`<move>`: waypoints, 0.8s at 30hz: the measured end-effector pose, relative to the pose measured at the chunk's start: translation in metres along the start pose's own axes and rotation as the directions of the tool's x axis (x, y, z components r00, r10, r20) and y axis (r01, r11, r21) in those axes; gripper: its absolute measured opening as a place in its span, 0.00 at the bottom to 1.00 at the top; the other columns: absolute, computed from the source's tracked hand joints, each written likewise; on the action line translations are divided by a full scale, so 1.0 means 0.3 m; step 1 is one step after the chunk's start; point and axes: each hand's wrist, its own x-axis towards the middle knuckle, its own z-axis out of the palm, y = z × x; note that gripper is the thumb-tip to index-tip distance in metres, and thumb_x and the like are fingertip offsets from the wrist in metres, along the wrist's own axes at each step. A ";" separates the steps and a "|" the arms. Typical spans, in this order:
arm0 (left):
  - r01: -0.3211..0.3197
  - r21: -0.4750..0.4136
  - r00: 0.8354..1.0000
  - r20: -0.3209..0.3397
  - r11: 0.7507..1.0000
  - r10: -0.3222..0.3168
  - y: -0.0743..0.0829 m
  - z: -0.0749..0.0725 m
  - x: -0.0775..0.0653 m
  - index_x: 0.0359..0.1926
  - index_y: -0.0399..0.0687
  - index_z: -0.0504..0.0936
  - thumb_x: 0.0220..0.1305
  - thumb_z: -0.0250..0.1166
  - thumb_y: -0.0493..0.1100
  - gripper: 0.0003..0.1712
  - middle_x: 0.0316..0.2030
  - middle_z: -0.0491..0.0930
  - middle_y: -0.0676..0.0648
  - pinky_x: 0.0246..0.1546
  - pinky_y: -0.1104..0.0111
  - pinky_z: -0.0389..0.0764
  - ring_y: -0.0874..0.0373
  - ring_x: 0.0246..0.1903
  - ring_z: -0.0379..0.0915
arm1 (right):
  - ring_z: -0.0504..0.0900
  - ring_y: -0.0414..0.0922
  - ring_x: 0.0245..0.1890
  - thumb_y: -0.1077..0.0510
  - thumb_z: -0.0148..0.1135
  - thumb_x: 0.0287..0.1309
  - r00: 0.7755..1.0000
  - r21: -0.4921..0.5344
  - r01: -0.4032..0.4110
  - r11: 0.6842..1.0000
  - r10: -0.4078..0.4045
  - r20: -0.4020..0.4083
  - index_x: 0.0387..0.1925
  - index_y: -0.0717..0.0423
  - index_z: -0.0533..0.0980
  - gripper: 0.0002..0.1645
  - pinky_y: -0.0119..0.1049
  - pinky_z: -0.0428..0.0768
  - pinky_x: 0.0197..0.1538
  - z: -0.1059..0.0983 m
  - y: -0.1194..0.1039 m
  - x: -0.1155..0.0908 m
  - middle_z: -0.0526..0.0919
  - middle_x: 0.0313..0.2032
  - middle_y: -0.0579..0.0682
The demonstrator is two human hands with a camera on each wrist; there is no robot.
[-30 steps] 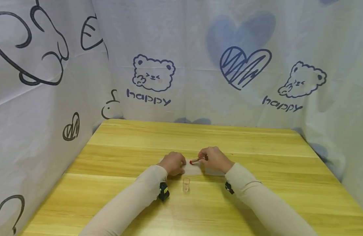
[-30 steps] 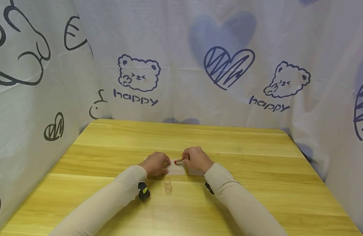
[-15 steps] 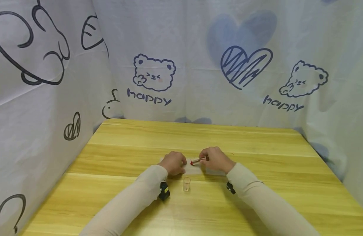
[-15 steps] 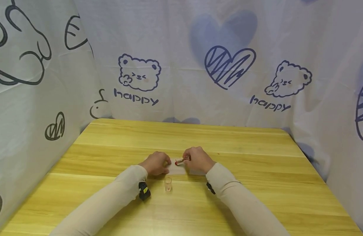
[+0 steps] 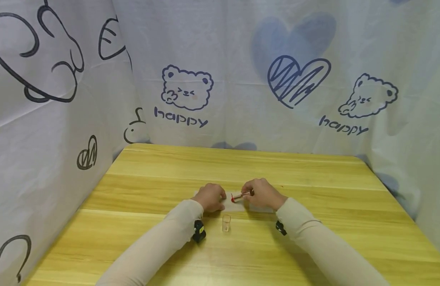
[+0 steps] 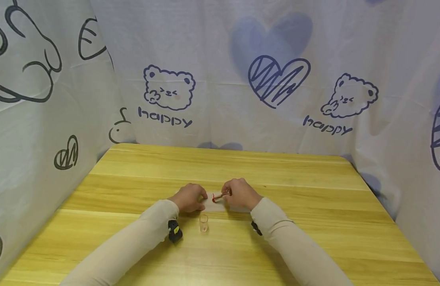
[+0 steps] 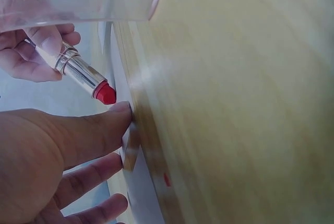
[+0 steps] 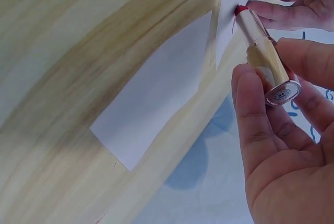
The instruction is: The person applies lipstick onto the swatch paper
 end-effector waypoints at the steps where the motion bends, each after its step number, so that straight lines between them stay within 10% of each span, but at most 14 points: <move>1: -0.001 0.001 1.000 -0.001 1.000 0.001 0.000 0.000 0.001 0.49 0.46 0.86 0.57 0.73 0.44 0.18 0.52 0.81 0.46 0.56 0.52 0.72 0.47 0.55 0.73 | 0.75 0.36 0.23 0.62 0.65 0.60 1.000 -0.001 0.003 1.000 -0.003 0.001 0.36 0.56 0.83 0.03 0.33 0.75 0.28 -0.001 0.000 0.000 0.82 0.29 0.44; 24: -0.004 -0.008 1.000 0.001 1.000 0.004 0.001 -0.004 0.000 0.49 0.45 0.86 0.57 0.73 0.44 0.18 0.51 0.81 0.47 0.56 0.52 0.72 0.47 0.55 0.73 | 0.80 0.38 0.29 0.63 0.65 0.60 0.998 -0.026 0.047 0.999 -0.046 0.035 0.38 0.58 0.83 0.06 0.35 0.80 0.34 -0.009 -0.011 -0.017 0.86 0.36 0.49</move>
